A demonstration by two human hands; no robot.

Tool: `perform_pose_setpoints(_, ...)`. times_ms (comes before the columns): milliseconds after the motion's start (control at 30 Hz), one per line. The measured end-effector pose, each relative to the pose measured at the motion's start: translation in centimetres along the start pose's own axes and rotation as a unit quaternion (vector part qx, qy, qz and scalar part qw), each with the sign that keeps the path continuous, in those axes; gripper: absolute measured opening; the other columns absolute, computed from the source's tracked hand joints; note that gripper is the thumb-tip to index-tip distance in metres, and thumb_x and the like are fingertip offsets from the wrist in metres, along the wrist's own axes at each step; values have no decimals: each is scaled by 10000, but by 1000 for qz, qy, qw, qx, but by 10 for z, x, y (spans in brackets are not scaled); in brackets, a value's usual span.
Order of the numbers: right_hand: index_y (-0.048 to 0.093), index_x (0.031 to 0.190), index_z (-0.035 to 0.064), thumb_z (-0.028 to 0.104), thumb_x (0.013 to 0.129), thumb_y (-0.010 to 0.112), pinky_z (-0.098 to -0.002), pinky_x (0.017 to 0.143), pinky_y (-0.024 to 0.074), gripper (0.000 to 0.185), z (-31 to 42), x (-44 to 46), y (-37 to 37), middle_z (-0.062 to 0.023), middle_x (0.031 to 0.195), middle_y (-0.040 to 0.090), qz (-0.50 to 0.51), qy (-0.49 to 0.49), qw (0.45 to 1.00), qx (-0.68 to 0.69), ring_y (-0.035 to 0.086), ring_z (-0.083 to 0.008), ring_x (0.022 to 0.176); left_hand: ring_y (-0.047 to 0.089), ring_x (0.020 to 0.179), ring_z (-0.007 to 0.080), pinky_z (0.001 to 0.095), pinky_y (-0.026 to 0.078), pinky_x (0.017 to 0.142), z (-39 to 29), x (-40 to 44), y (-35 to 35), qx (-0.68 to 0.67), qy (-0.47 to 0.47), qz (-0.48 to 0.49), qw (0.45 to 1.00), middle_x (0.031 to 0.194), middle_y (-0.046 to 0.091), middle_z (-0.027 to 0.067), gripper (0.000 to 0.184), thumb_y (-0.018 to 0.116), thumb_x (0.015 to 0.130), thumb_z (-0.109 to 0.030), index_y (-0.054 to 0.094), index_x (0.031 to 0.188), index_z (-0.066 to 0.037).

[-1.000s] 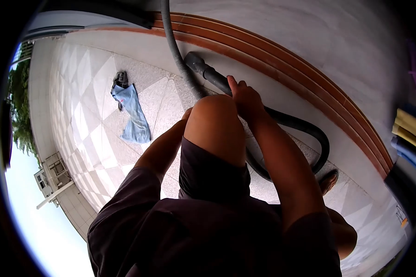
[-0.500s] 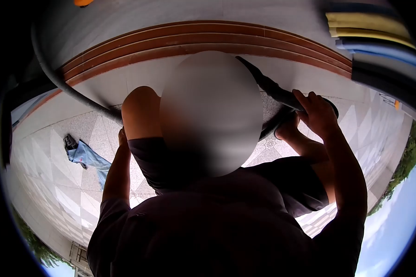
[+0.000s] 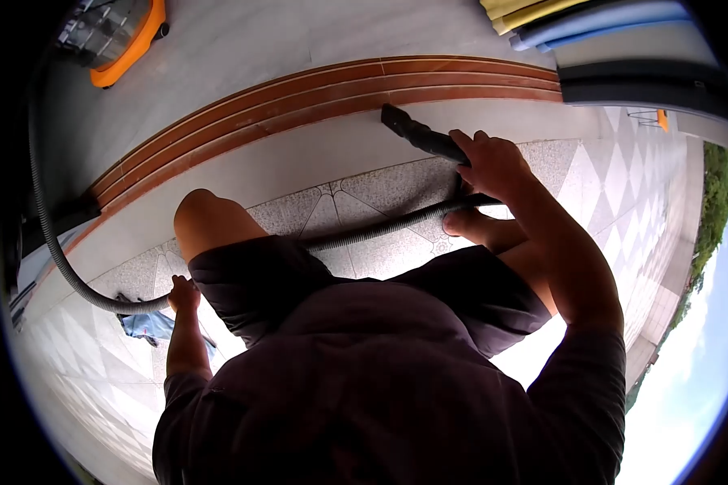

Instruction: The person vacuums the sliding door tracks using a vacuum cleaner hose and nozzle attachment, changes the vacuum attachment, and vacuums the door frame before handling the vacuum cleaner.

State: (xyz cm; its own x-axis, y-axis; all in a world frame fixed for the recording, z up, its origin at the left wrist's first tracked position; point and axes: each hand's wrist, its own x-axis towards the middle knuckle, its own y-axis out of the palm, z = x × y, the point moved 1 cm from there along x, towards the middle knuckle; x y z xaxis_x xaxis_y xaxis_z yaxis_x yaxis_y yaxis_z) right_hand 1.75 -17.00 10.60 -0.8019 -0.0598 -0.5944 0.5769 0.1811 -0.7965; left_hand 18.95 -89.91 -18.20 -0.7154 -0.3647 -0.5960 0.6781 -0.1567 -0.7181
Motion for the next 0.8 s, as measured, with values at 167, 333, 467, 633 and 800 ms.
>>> perform_pose_setpoints(167, 472, 1514, 216, 320, 924, 727, -478, 889, 563, 651, 24, -1, -1, -173, 1115, 667, 11, -48, 998, 33, 705, -361, 1010, 755, 984, 340, 499, 611, 790, 35, -16, -32, 37, -34, -8, 999, 1200, 624, 112, 659, 835, 820, -539, 590, 1203, -62)
perform_pose_setpoints(333, 634, 1329, 148, 334, 882, 736, -482, 867, 560, 495, -57, -3, -13, -179, 1024, 745, -10, 155, 978, 137, 729, -350, 991, 747, 1041, 333, 507, 615, 832, 98, 0, -21, 97, -22, 36, 994, 1296, 607, 101, 684, 840, 820, -523, 578, 1255, -65)
perform_pose_setpoints(467, 682, 1226, 108, 308, 879, 747, -428, 719, 564, 406, -110, -2, 20, -129, 863, 737, -48, 240, 955, 167, 721, -289, 747, 647, 1262, 370, 504, 570, 1007, 117, 5, -16, 85, -61, 134, 985, 1511, 477, 113, 833, 842, 838, -462, 454, 1465, -76)
perform_pose_setpoints(633, 691, 1238, 129, 295, 855, 753, -388, 705, 549, 422, -66, 12, 0, -98, 854, 719, -38, 126, 956, 264, 682, -228, 722, 570, 1356, 401, 500, 528, 1050, 39, 12, -13, -71, 56, 87, 992, 1639, 362, 171, 893, 863, 828, -315, 389, 1573, -175)
perform_pose_setpoints(800, 689, 1282, 141, 237, 797, 778, -431, 874, 550, 502, -12, 12, -13, -143, 995, 757, -1, 42, 987, 156, 728, -327, 949, 625, 1211, 481, 528, 549, 974, -102, -13, 16, -264, 190, 137, 936, 1337, 667, 229, 410, 587, 987, -341, 613, 1315, -97)
